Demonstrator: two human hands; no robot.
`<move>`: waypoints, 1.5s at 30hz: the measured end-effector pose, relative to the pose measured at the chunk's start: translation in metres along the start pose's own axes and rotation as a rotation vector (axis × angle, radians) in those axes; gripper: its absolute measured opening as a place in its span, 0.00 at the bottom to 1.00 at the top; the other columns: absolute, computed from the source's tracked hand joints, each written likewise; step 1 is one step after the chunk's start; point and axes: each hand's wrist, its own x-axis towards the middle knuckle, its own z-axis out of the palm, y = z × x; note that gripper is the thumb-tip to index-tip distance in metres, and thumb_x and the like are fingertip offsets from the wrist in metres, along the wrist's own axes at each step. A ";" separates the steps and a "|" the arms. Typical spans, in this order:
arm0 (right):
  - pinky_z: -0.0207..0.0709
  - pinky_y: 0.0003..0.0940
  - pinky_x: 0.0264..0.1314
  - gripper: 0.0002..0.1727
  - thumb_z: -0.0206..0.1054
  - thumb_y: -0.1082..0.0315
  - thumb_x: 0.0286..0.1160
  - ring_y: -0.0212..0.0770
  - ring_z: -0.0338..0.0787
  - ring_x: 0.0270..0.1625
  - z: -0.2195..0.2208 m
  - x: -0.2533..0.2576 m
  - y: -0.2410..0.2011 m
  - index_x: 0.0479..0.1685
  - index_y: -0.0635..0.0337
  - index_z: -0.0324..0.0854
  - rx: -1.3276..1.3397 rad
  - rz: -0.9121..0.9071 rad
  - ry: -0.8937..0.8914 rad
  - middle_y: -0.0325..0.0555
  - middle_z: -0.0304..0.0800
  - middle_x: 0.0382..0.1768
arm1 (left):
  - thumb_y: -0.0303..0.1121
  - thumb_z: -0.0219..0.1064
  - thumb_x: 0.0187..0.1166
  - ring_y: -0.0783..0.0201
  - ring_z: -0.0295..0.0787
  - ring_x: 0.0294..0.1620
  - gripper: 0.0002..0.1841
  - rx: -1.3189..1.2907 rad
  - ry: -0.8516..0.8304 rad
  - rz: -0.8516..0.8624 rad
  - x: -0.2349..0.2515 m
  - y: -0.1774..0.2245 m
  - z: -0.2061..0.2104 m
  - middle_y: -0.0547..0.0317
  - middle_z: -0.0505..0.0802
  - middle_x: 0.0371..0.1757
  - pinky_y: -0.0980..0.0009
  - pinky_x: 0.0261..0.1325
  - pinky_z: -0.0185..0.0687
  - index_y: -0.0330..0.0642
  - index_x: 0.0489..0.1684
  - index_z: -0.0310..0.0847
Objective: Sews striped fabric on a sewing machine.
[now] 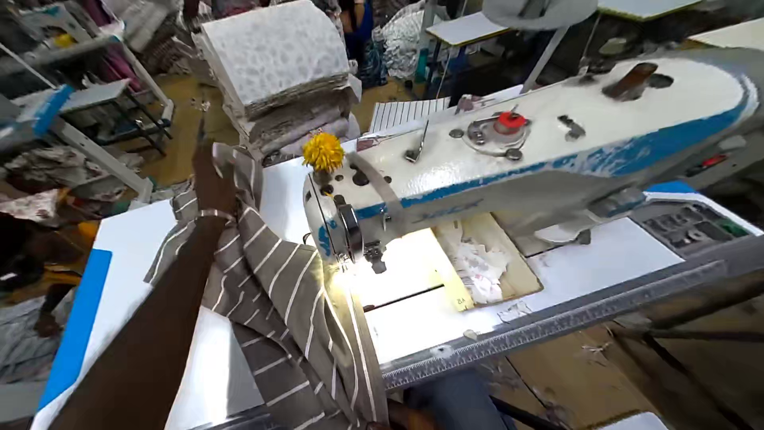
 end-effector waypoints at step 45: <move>0.78 0.43 0.65 0.27 0.59 0.58 0.86 0.49 0.82 0.70 -0.032 0.114 -0.107 0.82 0.56 0.75 -0.837 -0.503 0.385 0.49 0.82 0.72 | 0.48 0.61 0.87 0.28 0.79 0.58 0.21 0.261 -0.127 0.023 -0.222 -0.038 -0.023 0.30 0.84 0.58 0.29 0.59 0.71 0.36 0.58 0.83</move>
